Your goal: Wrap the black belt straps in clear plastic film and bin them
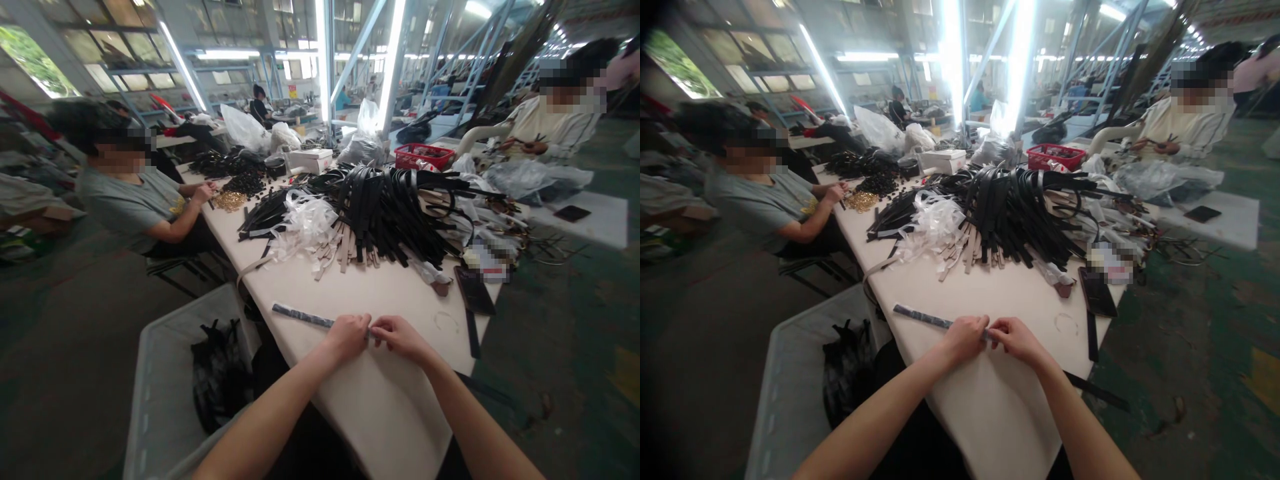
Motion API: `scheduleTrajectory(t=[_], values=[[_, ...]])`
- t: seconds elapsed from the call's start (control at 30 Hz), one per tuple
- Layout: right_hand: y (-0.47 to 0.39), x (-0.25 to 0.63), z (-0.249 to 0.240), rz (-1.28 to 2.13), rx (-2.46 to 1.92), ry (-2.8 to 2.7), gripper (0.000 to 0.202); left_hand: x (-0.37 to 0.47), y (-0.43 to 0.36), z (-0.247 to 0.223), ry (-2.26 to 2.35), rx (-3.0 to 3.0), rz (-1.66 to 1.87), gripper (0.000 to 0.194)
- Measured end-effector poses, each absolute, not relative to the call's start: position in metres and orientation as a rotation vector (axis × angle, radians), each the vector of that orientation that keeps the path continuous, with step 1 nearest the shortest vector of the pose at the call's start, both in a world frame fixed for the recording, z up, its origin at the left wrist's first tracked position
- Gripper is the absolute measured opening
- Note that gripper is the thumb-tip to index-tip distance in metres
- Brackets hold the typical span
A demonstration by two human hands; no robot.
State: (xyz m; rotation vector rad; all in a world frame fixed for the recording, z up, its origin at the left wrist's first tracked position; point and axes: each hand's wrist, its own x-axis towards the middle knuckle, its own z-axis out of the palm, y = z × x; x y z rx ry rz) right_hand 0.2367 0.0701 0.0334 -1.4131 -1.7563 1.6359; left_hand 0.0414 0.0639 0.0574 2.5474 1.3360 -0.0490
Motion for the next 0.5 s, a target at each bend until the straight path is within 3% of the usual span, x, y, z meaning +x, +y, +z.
scheduleTrajectory(t=[0.2,0.33,0.4,0.5], values=[[0.071,0.23,0.031,1.627,-1.313,-1.768,0.036,0.057,0.06,0.058,1.306,2.414,0.06,0.026],[0.079,0.247,0.037,1.54,-1.412,-1.895,0.036,0.031,0.054,0.07,1.169,2.497,0.33,0.043],[0.084,0.266,0.042,1.369,-1.508,-2.033,0.032,-0.014,0.054,0.077,1.397,2.481,0.466,0.045],[0.089,0.282,0.049,1.031,-1.646,-2.215,0.023,-0.097,0.063,0.077,2.171,1.968,0.615,0.032]])
